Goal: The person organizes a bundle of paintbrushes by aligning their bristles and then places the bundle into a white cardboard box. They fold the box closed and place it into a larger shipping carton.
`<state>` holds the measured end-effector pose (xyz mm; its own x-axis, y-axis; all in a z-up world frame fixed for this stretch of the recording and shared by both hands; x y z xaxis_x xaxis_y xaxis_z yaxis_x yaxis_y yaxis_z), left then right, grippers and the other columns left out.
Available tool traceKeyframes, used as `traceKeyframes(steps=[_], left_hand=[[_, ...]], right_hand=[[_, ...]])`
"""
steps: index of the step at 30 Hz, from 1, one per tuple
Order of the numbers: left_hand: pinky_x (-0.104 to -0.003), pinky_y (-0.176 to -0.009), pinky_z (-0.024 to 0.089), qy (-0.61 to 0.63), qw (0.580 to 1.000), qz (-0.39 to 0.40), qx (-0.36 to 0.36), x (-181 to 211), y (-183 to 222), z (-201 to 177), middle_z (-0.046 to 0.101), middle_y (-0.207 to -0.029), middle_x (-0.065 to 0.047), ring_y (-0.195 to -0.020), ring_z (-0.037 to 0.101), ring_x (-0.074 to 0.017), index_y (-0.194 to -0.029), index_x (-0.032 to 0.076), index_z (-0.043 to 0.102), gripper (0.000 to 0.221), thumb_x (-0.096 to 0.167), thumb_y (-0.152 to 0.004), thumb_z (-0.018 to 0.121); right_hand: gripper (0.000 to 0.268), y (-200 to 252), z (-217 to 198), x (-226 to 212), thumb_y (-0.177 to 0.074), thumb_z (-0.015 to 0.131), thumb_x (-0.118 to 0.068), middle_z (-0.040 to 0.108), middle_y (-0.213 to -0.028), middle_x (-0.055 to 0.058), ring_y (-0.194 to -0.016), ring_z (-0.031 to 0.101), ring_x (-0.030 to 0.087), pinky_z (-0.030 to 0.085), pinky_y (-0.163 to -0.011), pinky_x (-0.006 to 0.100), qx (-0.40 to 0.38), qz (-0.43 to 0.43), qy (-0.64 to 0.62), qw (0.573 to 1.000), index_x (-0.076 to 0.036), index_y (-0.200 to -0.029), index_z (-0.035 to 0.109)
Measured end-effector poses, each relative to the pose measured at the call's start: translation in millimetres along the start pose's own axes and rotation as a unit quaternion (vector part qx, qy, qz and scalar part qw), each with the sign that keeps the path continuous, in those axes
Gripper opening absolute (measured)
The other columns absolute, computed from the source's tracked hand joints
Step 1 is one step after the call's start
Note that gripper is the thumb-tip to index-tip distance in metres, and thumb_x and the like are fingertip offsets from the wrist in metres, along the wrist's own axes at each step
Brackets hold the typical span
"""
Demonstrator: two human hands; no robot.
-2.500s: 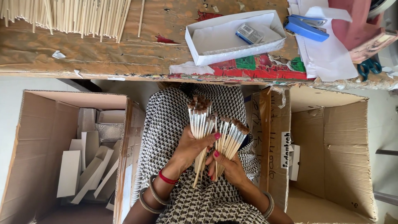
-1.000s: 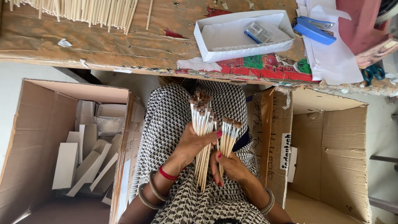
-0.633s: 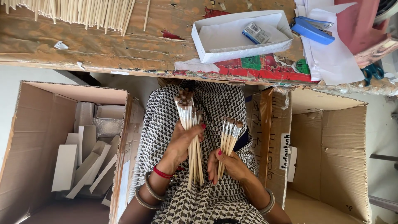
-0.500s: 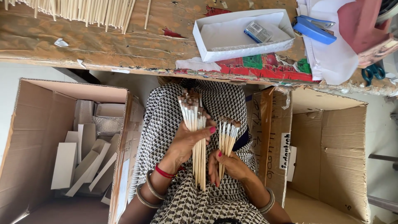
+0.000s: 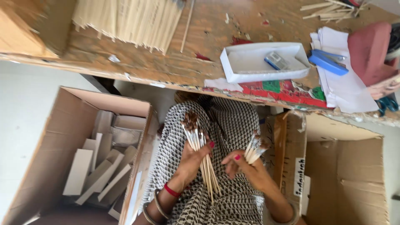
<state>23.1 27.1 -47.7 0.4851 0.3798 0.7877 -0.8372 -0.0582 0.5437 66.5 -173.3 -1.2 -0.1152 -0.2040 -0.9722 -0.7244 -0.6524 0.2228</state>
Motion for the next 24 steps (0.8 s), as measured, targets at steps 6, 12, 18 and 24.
traceKeyframes(steps=[6,12,18,24], left_hand=[[-0.042,-0.093,0.057,0.156,0.984,0.017,-0.084,-44.0,52.1,5.8,0.064,-0.095,-0.008,-0.083,0.07,-0.0236,-0.121,0.005,0.053,0.042,0.001,-0.084,0.074],[-0.041,-0.06,0.059,0.204,0.978,-0.01,-0.052,-69.8,24.6,-15.6,0.064,-0.086,-0.009,-0.066,0.063,-0.0223,-0.11,0.005,0.056,0.03,-0.009,-0.085,0.065],[-0.033,-0.064,0.057,0.318,0.909,0.27,-0.018,114.8,49.5,-48.4,0.063,-0.09,-0.006,-0.072,0.06,-0.0156,-0.109,0.007,0.055,0.024,-0.006,-0.09,0.061],[-0.029,-0.076,0.056,0.098,0.819,0.561,0.068,236.8,5.0,-57.4,0.061,-0.102,0.0,-0.085,0.061,-0.0113,-0.114,0.006,0.055,0.025,-0.008,-0.096,0.065]], right_hand=[[0.021,-107.8,-2.1,-149.4,-0.102,0.056,-0.016,0.048,-0.064,-0.002,-0.045,0.042,0.004,0.035,-0.035,0.021,-0.048,-0.116,-0.012,0.992,0.0,-0.114,0.063],[0.033,-268.9,21.7,-224.8,-0.099,0.058,-0.009,0.049,-0.072,0.004,-0.055,0.049,0.012,0.044,-0.036,0.02,0.138,-0.017,-0.003,0.99,-0.004,-0.128,0.043],[0.027,-277.5,10.1,-226.0,-0.098,0.051,0.006,0.05,-0.091,0.003,-0.075,0.065,0.019,0.06,-0.058,0.025,0.186,-0.023,0.248,0.95,0.001,-0.124,0.045],[0.016,-180.2,-15.8,-291.6,-0.098,0.06,-0.007,0.071,-0.099,0.012,-0.086,0.069,0.023,0.06,-0.073,0.034,0.052,-0.164,0.395,0.902,-0.003,-0.112,0.068]])
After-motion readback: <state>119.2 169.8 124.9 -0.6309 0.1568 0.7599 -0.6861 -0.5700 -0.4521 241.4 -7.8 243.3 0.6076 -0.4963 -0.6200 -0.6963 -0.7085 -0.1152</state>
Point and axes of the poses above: each hand's wrist, its own y-axis away from the middle knuckle, its own z-axis out of the palm, x = y × z, the point moved 3 cm from there along -y, towards the middle knuckle
